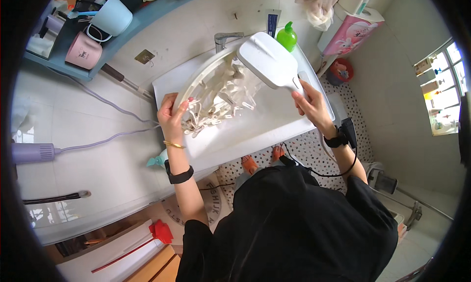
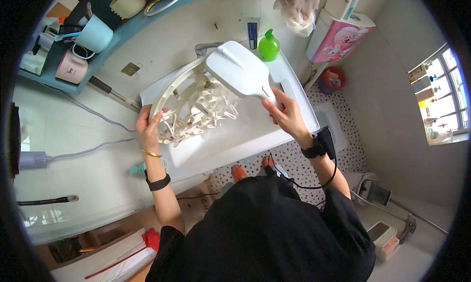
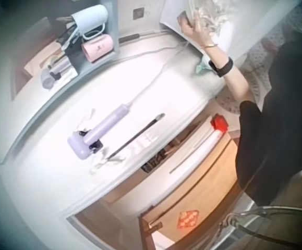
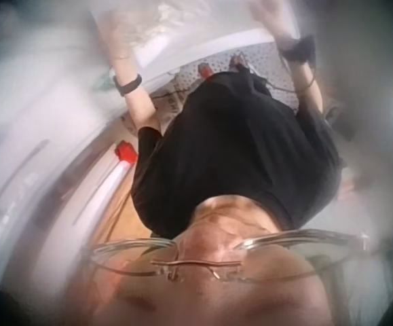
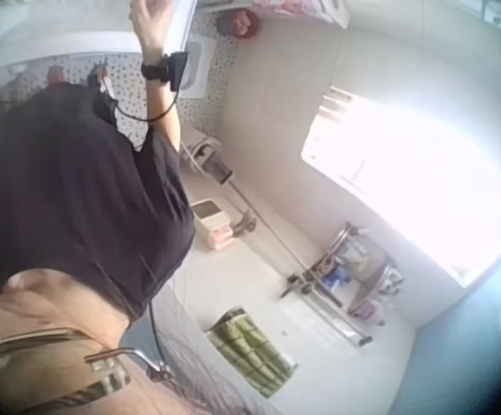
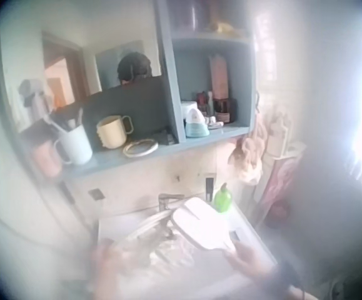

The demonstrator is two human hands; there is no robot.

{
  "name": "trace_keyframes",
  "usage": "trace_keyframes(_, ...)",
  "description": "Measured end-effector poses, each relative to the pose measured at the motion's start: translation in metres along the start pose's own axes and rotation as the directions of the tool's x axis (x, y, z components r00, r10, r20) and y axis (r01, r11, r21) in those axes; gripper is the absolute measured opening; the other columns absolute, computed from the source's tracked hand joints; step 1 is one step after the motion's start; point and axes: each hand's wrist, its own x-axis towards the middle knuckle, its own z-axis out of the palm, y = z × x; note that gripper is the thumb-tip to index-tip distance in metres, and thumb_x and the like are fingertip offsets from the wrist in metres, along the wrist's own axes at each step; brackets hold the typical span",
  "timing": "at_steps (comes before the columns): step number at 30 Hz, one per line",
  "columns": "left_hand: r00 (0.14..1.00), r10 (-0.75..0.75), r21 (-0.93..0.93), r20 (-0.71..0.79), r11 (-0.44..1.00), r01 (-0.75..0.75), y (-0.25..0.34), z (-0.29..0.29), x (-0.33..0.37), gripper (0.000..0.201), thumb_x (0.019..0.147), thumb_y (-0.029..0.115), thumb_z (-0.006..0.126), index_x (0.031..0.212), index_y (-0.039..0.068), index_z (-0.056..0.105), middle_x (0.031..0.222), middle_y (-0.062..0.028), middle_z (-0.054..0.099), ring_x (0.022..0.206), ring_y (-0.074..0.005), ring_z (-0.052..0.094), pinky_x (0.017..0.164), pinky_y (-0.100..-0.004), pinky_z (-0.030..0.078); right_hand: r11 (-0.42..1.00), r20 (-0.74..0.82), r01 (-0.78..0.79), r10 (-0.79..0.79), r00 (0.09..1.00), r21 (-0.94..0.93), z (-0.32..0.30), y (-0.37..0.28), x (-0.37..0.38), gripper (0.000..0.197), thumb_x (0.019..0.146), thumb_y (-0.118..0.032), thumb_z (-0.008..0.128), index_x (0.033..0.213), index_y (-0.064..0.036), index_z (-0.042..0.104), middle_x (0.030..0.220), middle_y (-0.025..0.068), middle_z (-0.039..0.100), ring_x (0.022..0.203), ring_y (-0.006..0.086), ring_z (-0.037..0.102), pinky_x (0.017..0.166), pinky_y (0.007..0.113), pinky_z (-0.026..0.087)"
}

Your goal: Cleaning a circular laundry hanger with clips in a bathroom sink.

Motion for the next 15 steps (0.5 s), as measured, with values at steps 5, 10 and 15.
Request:
trace_keyframes(5,1.000,0.010,0.037,-0.030,0.999,-0.009,0.013,-0.004,0.000,0.017,0.074,0.004,0.061,0.086,-0.007,0.056,0.087,-0.0054,0.051,0.078,-0.0157,0.058,0.068,-0.0219,0.042,0.999,0.055,0.002,0.001,0.999,-0.054,0.009,0.012,-0.014,0.046,0.080,-0.031,0.057,0.114,-0.0007,0.048,0.057,-0.0019,0.045,0.047,0.0039,0.042,0.042,0.019,0.034)
trace_keyframes(10,0.999,-0.029,0.032,-0.037,0.999,0.030,0.002,0.003,-0.001,0.017,0.074,0.005,0.059,0.087,-0.006,0.056,0.087,-0.0054,0.051,0.078,-0.0147,0.056,0.068,-0.0221,0.040,0.999,0.115,0.009,-0.003,0.993,-0.051,0.035,0.007,-0.019,0.048,0.080,-0.031,0.058,0.114,0.0006,0.047,0.058,0.0002,0.046,0.050,0.0055,0.039,0.045,0.021,0.033)
trace_keyframes(15,0.997,-0.050,0.047,-0.050,0.998,0.052,-0.004,-0.003,-0.003,0.018,0.076,0.008,0.058,0.088,-0.005,0.056,0.085,-0.0050,0.053,0.078,-0.0146,0.056,0.068,-0.0223,0.038,0.972,0.211,0.096,-0.050,0.976,-0.214,0.048,0.000,-0.020,0.045,0.079,-0.030,0.059,0.111,0.0005,0.049,0.072,0.0122,0.055,0.065,0.0125,0.050,0.061,0.027,0.042)
